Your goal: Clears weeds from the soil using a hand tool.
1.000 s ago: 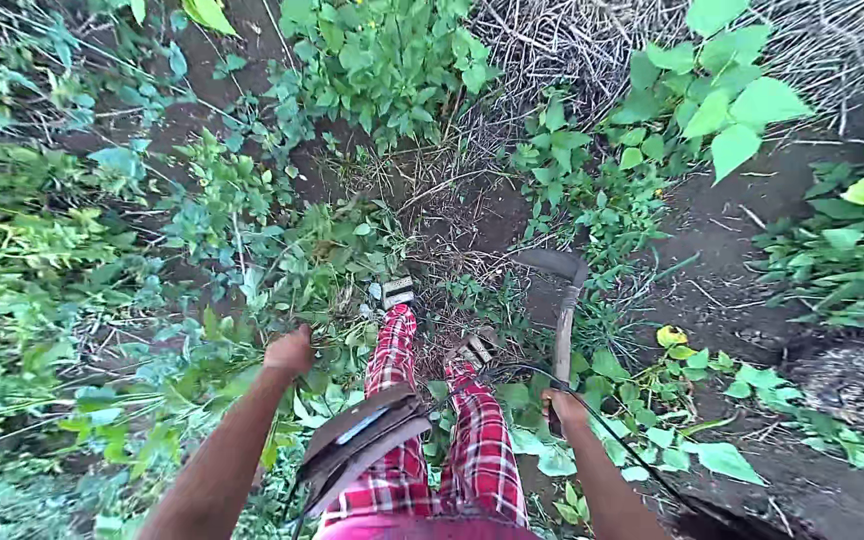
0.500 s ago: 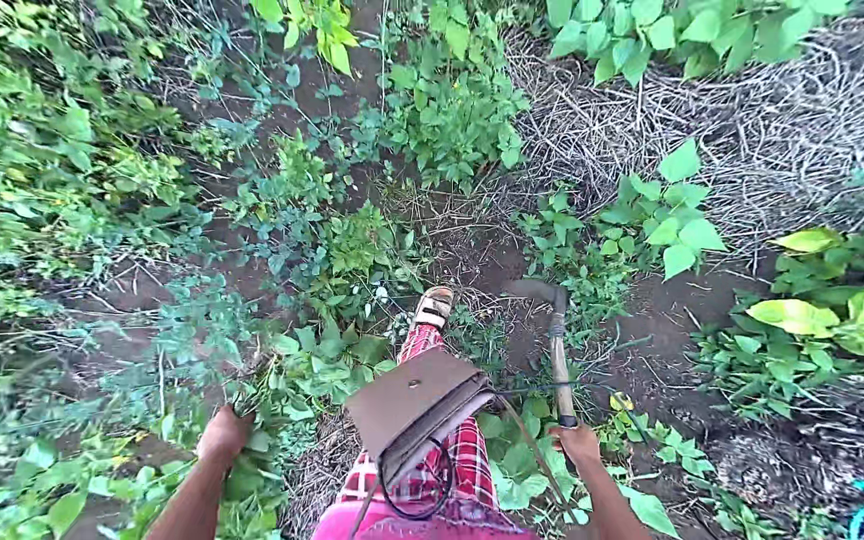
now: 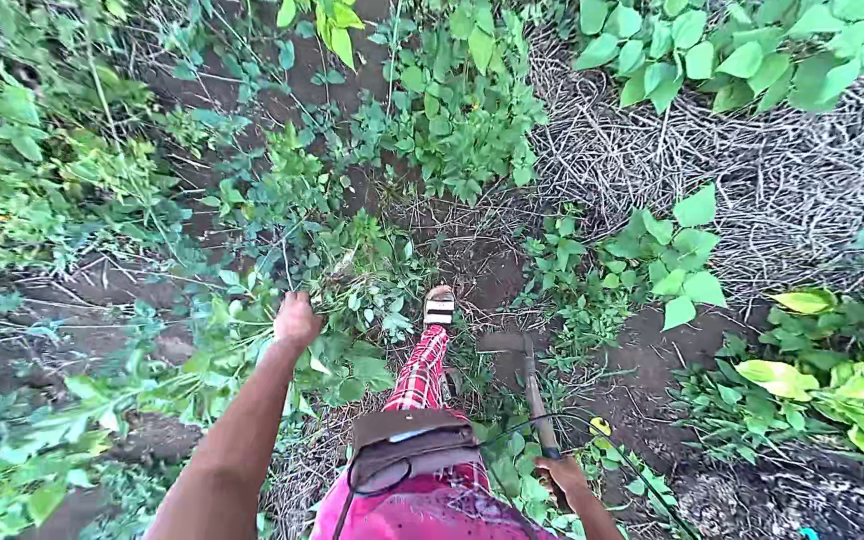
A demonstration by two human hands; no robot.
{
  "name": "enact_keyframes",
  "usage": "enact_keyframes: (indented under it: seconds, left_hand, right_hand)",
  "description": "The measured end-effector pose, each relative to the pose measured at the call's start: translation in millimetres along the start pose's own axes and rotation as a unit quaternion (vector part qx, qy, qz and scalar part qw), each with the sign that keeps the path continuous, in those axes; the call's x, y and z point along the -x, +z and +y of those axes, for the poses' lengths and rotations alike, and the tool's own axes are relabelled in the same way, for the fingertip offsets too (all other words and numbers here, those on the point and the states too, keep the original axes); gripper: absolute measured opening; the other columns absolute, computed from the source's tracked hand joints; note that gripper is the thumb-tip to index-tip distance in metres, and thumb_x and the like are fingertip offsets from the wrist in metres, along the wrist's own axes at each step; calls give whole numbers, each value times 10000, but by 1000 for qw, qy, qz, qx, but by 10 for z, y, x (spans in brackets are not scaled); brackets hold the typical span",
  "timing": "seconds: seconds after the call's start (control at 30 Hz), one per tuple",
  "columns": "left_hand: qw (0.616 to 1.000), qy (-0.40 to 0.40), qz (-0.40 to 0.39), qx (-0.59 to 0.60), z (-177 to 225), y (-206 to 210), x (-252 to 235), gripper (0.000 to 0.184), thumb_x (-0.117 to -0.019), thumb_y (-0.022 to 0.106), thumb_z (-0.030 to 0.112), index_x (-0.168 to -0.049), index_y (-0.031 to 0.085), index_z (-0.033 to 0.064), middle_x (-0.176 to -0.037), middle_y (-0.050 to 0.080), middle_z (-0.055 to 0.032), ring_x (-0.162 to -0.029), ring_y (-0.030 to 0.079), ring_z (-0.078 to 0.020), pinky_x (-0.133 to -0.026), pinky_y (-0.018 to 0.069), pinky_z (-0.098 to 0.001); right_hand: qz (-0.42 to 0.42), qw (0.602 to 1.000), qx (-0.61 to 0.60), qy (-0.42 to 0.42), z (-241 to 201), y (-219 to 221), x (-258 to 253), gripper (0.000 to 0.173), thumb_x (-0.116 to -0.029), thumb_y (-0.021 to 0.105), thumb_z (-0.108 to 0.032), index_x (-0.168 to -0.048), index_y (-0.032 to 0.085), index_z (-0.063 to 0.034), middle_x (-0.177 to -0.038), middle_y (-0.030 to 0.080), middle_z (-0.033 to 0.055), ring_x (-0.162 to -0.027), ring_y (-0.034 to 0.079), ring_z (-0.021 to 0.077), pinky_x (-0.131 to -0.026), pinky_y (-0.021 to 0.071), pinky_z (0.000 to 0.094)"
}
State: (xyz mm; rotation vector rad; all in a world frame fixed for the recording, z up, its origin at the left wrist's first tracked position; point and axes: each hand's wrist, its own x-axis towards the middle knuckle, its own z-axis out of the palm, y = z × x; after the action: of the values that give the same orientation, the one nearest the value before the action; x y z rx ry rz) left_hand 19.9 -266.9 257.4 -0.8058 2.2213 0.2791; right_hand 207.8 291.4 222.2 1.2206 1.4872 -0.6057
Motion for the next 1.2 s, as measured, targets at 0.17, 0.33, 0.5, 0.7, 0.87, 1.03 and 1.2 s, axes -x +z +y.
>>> enact_keyframes:
  seconds: [0.17, 0.33, 0.5, 0.7, 0.87, 1.03, 1.2]
  left_hand:
    - [999, -34, 22, 3, 305, -578, -214, 525, -978, 640, 142, -1435, 463, -45, -1260, 593, -393, -1162, 599, -584, -896, 479, -755]
    - [992, -85, 66, 69, 628, -1180, -286, 592, -1026, 557, 203, -1519, 339, -40, -1299, 577, -398, -1223, 572, -578, -972, 436, -747]
    - [992, -58, 74, 85, 964, -1505, -247, 575, -1017, 557, 237, -1491, 378, -35, -1309, 588, -367, -1245, 575, -542, -989, 436, -727]
    - [998, -14, 38, 39, 1257, -1454, 25, 622, -967, 641, 169, -1499, 386, -28, -1240, 607, -397, -1174, 590, -596, -937, 444, -762]
    - [1000, -21, 11, 18, 1279, -1187, 177, 615, -956, 672, 179, -1464, 414, -53, -1210, 613, -401, -1142, 606, -593, -911, 464, -755]
    - [997, -61, 8, 41, 1352, -960, 488, 681, -942, 703, 294, -1431, 405, -75, -1225, 589, -403, -1155, 596, -582, -909, 477, -734]
    - [989, -112, 32, 91, 1573, -771, 1121, 643, -977, 675, 250, -1433, 386, -98, -1265, 574, -399, -1190, 587, -569, -950, 477, -715]
  right_hand:
    - [29, 998, 53, 13, -415, -330, 28, 307, -955, 719, -222, -1118, 630, 23, -748, 610, 90, -574, 574, 178, -564, 524, 369]
    - [58, 995, 75, -19, -928, -662, 214, 350, -961, 715, -222, -1188, 632, 31, -853, 645, 126, -643, 612, 200, -641, 551, 399]
    - [77, 995, 13, -64, -1331, -819, 367, 265, -973, 680, -197, -1140, 621, 1, -738, 592, 56, -540, 561, 145, -542, 525, 339]
    - [101, 990, 7, -96, -1579, -1094, 462, 330, -940, 722, -190, -1162, 612, 28, -806, 628, 101, -615, 611, 185, -616, 555, 388]
    - [159, 971, 118, -133, -1628, -1462, 384, 406, -929, 755, -258, -1226, 672, 6, -1091, 722, 222, -1000, 706, 367, -919, 536, 586]
    - [137, 953, 247, -112, -1982, -1911, 338, 429, -954, 702, -308, -1219, 667, 27, -1179, 694, 248, -1108, 671, 396, -964, 502, 603]
    - [108, 943, 287, -126, -2145, -2490, -5, 430, -918, 733, -326, -1161, 683, 24, -1114, 702, 224, -1017, 687, 367, -903, 529, 577]
